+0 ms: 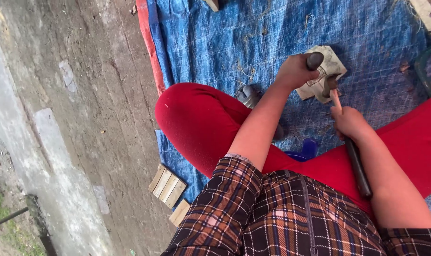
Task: A person sitting on the ground uses a hammer and a chisel to carve intricate patterns or shapes into a small wooden block.
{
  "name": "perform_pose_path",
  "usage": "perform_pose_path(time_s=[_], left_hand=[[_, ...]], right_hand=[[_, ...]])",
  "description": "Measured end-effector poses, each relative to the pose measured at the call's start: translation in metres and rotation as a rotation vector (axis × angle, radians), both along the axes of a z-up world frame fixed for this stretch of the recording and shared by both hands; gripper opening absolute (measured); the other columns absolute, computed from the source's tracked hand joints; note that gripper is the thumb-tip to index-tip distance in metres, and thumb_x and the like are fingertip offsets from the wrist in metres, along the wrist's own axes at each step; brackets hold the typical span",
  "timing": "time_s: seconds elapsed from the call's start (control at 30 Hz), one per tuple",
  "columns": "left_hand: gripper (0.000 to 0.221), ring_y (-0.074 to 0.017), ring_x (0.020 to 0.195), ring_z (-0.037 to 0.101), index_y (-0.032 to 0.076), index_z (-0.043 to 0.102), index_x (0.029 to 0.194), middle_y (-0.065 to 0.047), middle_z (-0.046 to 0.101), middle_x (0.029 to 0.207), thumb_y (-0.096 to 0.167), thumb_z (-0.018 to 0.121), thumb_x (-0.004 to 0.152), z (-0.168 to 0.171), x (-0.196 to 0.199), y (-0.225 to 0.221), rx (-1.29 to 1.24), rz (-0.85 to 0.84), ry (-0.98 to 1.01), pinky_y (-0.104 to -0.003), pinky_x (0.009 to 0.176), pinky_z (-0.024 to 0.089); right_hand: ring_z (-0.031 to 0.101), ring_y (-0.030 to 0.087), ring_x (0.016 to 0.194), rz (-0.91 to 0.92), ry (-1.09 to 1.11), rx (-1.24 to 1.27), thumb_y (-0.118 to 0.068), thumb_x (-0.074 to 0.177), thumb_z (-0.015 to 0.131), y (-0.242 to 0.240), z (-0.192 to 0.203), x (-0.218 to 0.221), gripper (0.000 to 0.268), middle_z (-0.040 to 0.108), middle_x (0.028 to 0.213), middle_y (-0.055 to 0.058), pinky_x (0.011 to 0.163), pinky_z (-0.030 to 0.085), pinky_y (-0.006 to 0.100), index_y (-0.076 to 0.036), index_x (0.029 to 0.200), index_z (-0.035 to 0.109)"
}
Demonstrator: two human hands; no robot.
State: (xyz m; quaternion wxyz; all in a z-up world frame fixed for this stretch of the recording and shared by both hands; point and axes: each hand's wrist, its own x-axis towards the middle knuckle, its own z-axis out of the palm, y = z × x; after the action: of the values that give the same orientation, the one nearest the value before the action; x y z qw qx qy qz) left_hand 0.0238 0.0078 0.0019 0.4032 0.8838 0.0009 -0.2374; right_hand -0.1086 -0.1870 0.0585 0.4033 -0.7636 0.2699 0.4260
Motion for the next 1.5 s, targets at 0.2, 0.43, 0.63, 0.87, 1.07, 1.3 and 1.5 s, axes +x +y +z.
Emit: perform_pose_path(time_s=[0.2,0.43,0.63,0.87,1.07,1.3,1.5], left_hand=[[0.046,-0.0218,0.084,0.081,0.017,0.081,0.109,-0.004,0.085,0.096,0.026,0.084,0.064,0.005,0.015,0.001,-0.008,0.053,0.123,-0.037,0.077,0.062],[0.041,-0.0180,0.076,0.077,0.001,0.079,0.104,-0.011,0.082,0.092,0.028,0.080,0.074,-0.018,0.042,0.036,-0.060,0.347,0.241,-0.029,0.070,0.062],[0.046,-0.0218,0.076,0.074,-0.002,0.071,0.112,-0.014,0.078,0.095,0.025,0.079,0.075,-0.009,0.035,0.027,-0.104,0.612,0.217,-0.033,0.068,0.059],[0.036,-0.0216,0.073,0.075,0.013,0.064,0.112,-0.007,0.076,0.092,0.038,0.071,0.087,0.017,-0.029,-0.047,0.342,0.037,-0.336,-0.033,0.054,0.060],[0.039,-0.0249,0.080,0.072,0.011,0.064,0.108,-0.008,0.073,0.095,0.043,0.071,0.085,0.017,-0.052,-0.051,0.367,-0.001,-0.683,-0.036,0.063,0.056],[0.051,-0.0209,0.067,0.070,0.011,0.069,0.106,-0.005,0.074,0.088,0.057,0.060,0.085,0.045,-0.035,-0.030,0.188,0.391,-0.284,-0.038,0.053,0.057],[0.035,-0.0232,0.092,0.069,0.006,0.068,0.115,-0.010,0.071,0.104,0.032,0.063,0.093,0.031,-0.004,0.041,-0.215,1.004,0.200,-0.040,0.086,0.052]], right_hand=[[0.053,0.035,0.045,0.065,0.010,-0.065,-0.024,0.113,0.043,0.001,-0.006,0.000,0.050,0.060,0.062,0.023,0.048,0.047,0.048,0.017,0.094,0.064],[0.057,0.034,0.047,0.139,0.027,-0.142,-0.028,0.115,0.043,0.012,0.004,0.003,0.048,0.063,0.069,0.024,0.049,0.048,0.047,0.016,0.109,0.063],[0.059,0.035,0.047,0.217,0.012,-0.184,-0.029,0.114,0.045,0.017,0.008,0.007,0.050,0.068,0.074,0.025,0.050,0.051,0.048,0.017,0.114,0.066],[0.054,0.035,0.043,0.152,0.031,-0.116,-0.025,0.112,0.043,0.012,0.004,0.007,0.051,0.061,0.064,0.024,0.046,0.049,0.047,0.018,0.097,0.066],[0.054,0.037,0.042,0.143,-0.011,-0.070,-0.025,0.111,0.043,0.004,-0.011,0.000,0.055,0.058,0.057,0.022,0.049,0.049,0.049,0.016,0.081,0.065],[0.051,0.034,0.049,-0.056,0.006,0.029,-0.027,0.113,0.044,-0.004,-0.014,0.000,0.047,0.054,0.069,0.021,0.046,0.044,0.048,0.013,0.094,0.060],[0.052,0.034,0.048,0.019,0.017,-0.044,-0.025,0.115,0.040,0.001,-0.005,0.003,0.049,0.059,0.068,0.024,0.048,0.048,0.048,0.017,0.102,0.063]])
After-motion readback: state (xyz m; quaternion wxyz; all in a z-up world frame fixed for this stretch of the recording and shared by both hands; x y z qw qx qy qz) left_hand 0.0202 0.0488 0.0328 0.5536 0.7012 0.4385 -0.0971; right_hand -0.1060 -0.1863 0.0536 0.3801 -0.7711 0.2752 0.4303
